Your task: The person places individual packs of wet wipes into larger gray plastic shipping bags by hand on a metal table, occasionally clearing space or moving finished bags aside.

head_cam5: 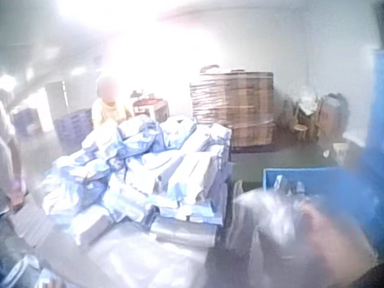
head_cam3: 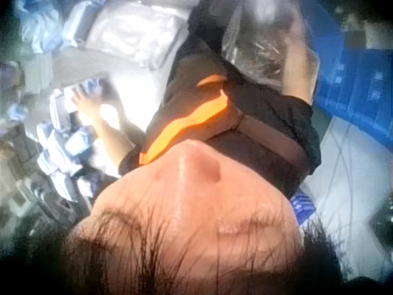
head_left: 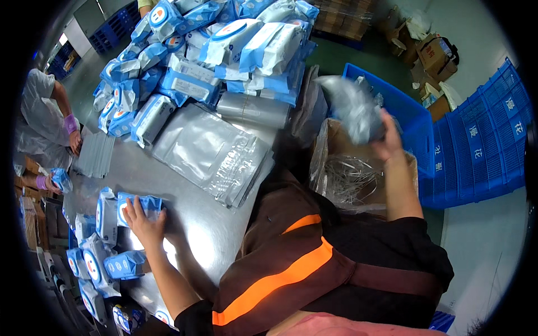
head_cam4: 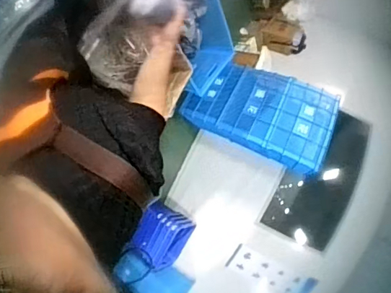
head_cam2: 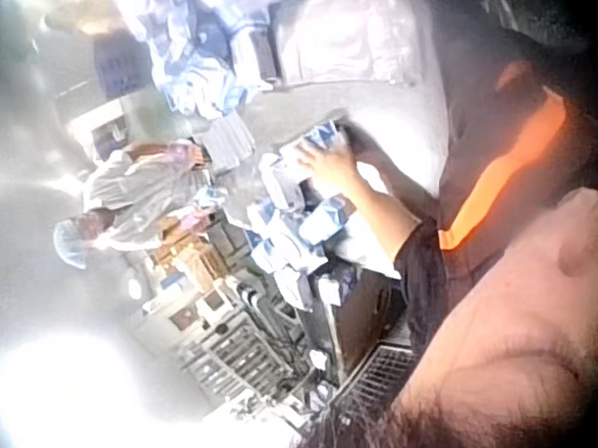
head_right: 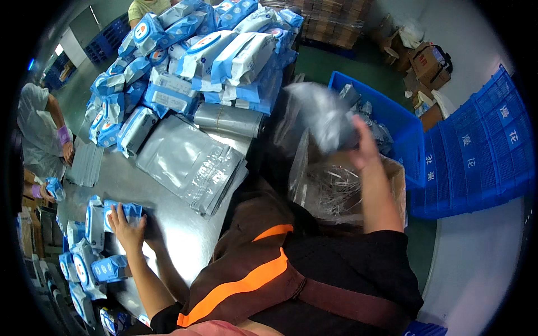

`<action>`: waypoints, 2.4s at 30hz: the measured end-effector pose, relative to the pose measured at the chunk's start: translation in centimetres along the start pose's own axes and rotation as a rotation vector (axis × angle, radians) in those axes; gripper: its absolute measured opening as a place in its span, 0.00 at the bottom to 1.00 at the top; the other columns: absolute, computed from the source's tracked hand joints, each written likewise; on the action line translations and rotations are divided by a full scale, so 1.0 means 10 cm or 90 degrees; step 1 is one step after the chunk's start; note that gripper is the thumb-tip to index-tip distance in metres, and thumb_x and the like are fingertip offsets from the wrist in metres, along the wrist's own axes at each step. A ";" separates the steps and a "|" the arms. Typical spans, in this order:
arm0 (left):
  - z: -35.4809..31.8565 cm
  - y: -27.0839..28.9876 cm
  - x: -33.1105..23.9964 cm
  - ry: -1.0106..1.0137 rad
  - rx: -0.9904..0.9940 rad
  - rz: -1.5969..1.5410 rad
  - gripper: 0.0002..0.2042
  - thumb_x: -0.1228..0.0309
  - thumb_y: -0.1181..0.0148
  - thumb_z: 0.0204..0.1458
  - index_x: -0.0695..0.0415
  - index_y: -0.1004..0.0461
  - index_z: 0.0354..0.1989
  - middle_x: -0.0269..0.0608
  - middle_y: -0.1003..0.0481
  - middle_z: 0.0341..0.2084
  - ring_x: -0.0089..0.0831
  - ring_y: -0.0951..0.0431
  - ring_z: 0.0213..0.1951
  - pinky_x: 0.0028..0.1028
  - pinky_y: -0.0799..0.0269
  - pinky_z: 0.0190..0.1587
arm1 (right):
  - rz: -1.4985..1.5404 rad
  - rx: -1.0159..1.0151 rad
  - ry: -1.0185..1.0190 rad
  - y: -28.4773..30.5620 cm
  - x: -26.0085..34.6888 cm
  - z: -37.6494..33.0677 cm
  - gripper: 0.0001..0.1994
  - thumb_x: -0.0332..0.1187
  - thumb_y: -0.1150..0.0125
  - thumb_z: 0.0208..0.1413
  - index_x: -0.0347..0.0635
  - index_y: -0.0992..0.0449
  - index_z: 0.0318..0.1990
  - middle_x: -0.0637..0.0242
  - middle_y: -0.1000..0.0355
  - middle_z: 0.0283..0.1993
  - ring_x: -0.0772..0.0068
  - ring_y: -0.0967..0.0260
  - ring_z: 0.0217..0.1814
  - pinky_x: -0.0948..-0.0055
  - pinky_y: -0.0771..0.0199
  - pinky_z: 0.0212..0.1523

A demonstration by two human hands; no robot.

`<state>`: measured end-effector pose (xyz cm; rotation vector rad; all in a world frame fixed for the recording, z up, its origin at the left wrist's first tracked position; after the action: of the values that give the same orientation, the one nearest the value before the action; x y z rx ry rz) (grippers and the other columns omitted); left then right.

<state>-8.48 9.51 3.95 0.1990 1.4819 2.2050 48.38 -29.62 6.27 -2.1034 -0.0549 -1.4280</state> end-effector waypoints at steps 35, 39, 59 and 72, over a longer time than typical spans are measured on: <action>0.53 -0.87 -1.77 -0.112 0.170 -0.376 0.07 0.69 0.39 0.53 0.58 0.21 0.35 0.51 0.22 0.34 0.51 0.22 0.38 0.41 0.26 0.42 | -0.636 0.684 0.301 -2.12 -1.12 -0.34 0.39 0.34 0.28 0.32 0.46 0.28 0.61 0.55 0.36 0.62 0.56 0.38 0.66 0.65 0.43 0.67; 0.49 -0.49 -1.77 -0.044 -0.092 -0.460 0.04 0.74 0.40 0.56 0.60 0.25 0.38 0.50 0.23 0.33 0.51 0.22 0.36 0.40 0.26 0.39 | -0.745 0.714 0.361 -2.26 -1.12 -0.44 0.36 0.35 0.29 0.34 0.56 0.26 0.60 0.50 0.37 0.62 0.46 0.36 0.63 0.62 0.35 0.63; 0.34 -0.33 -1.73 -0.081 -0.099 -0.264 0.20 0.69 0.36 0.47 0.60 0.27 0.50 0.46 0.26 0.33 0.47 0.24 0.37 0.42 0.29 0.40 | -0.917 0.493 0.393 -2.59 -1.41 -0.81 0.39 0.47 0.31 0.47 0.68 0.40 0.69 0.46 0.36 0.57 0.41 0.31 0.55 0.55 0.27 0.54; -0.02 0.10 -2.29 -0.178 -0.116 -0.312 0.36 0.77 0.41 0.44 0.69 0.42 0.66 0.49 0.27 0.30 0.45 0.28 0.35 0.40 0.32 0.39 | -0.617 0.346 0.565 -2.57 -1.18 -0.73 0.35 0.40 0.28 0.48 0.49 0.33 0.66 0.54 0.32 0.58 0.54 0.30 0.58 0.62 0.28 0.55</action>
<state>11.21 -1.42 7.98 0.0687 1.0384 1.8134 28.35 -8.64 9.34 -0.8355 -1.0710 -2.4012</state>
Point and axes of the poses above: each hand's wrist, its own z-axis towards the middle knuckle, its own y-axis out of the back of the hand, x = y × z, the point moved 6 cm from there along z, towards the middle knuckle
